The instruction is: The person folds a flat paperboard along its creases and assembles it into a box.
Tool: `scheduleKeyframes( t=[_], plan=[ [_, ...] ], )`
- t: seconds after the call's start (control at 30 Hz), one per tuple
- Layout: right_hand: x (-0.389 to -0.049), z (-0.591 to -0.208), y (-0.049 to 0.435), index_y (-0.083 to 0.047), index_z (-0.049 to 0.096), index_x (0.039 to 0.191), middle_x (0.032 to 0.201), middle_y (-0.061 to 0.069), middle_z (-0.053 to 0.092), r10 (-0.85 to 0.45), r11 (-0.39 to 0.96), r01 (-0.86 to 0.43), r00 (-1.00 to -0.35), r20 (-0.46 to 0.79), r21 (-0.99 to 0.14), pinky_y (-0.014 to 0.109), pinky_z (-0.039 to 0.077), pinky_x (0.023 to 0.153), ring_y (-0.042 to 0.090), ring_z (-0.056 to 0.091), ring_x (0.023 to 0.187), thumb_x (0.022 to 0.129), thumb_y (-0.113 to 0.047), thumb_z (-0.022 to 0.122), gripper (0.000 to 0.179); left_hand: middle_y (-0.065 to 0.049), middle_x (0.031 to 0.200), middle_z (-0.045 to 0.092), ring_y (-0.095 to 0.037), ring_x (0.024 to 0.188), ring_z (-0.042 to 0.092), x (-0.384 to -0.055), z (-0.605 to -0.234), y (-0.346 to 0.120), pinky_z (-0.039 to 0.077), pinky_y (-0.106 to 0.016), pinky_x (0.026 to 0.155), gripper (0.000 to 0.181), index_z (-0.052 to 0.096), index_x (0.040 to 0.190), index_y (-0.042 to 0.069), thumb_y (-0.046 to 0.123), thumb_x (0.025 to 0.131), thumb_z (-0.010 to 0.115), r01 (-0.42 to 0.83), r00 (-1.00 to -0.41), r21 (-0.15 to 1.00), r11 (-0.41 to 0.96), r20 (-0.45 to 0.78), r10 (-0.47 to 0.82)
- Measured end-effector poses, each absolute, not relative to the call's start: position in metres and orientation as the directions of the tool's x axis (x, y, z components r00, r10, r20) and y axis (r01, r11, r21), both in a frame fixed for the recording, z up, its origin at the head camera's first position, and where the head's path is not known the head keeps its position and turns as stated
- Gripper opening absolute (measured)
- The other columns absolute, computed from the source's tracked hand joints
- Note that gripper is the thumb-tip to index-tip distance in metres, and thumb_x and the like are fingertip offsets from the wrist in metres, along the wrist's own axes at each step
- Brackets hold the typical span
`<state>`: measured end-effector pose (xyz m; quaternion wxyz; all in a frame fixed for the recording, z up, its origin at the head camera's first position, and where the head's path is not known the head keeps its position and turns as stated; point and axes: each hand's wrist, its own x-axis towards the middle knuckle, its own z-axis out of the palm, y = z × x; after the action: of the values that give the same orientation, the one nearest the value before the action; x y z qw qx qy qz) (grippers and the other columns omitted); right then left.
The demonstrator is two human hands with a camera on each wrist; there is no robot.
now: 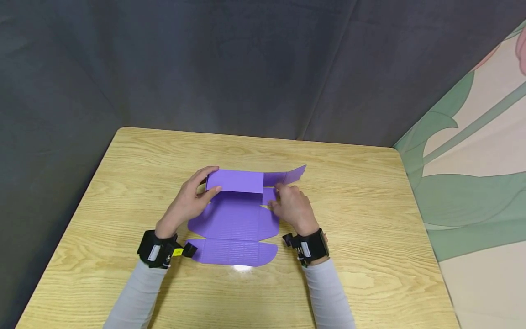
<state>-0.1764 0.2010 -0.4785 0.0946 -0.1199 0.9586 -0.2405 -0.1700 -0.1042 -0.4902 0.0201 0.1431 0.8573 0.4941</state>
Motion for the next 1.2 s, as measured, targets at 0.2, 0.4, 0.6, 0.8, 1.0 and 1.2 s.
scheduleKeyframes(
  t=[0.2,0.4,0.6,0.8,1.0,1.2],
  plan=[
    [-0.176,-0.473,0.2,0.004,0.059,0.146,0.121,0.022,0.077,-0.245,0.848,-0.123,-0.953,-0.176,-0.516,0.054,0.061,0.094,0.037,0.075,0.114,0.097,-0.019,0.078,0.058,-0.013,0.163,0.047,-0.034,0.15,0.049,-0.17,-0.489,-0.104,0.053,-0.054,0.112,0.055,0.05,0.157,0.011,0.023,0.107,0.068,0.231,-0.958,0.849,0.474,0.113,0.264],
    [-0.176,-0.47,0.201,0.004,0.059,0.146,0.124,0.023,0.076,-0.256,0.836,-0.132,-0.952,-0.167,-0.532,0.052,0.063,0.093,0.035,0.077,0.11,0.098,-0.014,0.075,0.054,-0.015,0.163,0.048,-0.036,0.149,0.05,-0.169,-0.489,-0.104,0.053,-0.055,0.111,0.056,0.05,0.157,0.009,0.021,0.107,0.069,0.242,-0.956,0.852,0.464,0.128,0.264],
    [-0.174,-0.465,0.199,0.007,0.056,0.148,0.127,0.025,0.074,-0.261,0.821,-0.13,-0.952,-0.162,-0.556,0.049,0.064,0.092,0.036,0.076,0.111,0.099,-0.008,0.069,0.052,-0.014,0.163,0.048,-0.036,0.149,0.05,-0.17,-0.49,-0.104,0.052,-0.057,0.111,0.055,0.05,0.157,0.009,0.022,0.107,0.068,0.245,-0.955,0.856,0.455,0.131,0.266],
    [-0.173,-0.463,0.198,0.01,0.057,0.145,0.125,0.025,0.075,-0.283,0.8,-0.176,-0.954,-0.103,-0.573,0.05,0.062,0.096,0.037,0.076,0.114,0.101,-0.004,0.063,0.047,-0.015,0.163,0.047,-0.037,0.149,0.05,-0.17,-0.491,-0.104,0.052,-0.058,0.112,0.056,0.049,0.157,0.008,0.02,0.107,0.068,0.248,-0.954,0.854,0.456,0.135,0.267],
    [-0.172,-0.463,0.198,0.013,0.061,0.139,0.121,0.026,0.076,-0.278,0.765,-0.194,-0.96,-0.042,-0.614,0.049,0.063,0.094,0.038,0.076,0.111,0.102,-0.002,0.062,0.041,-0.015,0.164,0.047,-0.037,0.15,0.049,-0.17,-0.489,-0.103,0.052,-0.056,0.111,0.055,0.049,0.158,0.009,0.021,0.107,0.068,0.236,-0.957,0.853,0.466,0.12,0.265],
    [-0.172,-0.463,0.195,0.011,0.067,0.133,0.116,0.023,0.078,-0.246,0.726,-0.179,-0.969,-0.007,-0.663,0.047,0.064,0.089,0.035,0.078,0.106,0.102,-0.001,0.062,0.033,-0.014,0.164,0.046,-0.037,0.15,0.049,-0.17,-0.487,-0.102,0.052,-0.056,0.112,0.054,0.049,0.158,0.011,0.022,0.108,0.067,0.22,-0.96,0.853,0.473,0.102,0.261]
  ],
)
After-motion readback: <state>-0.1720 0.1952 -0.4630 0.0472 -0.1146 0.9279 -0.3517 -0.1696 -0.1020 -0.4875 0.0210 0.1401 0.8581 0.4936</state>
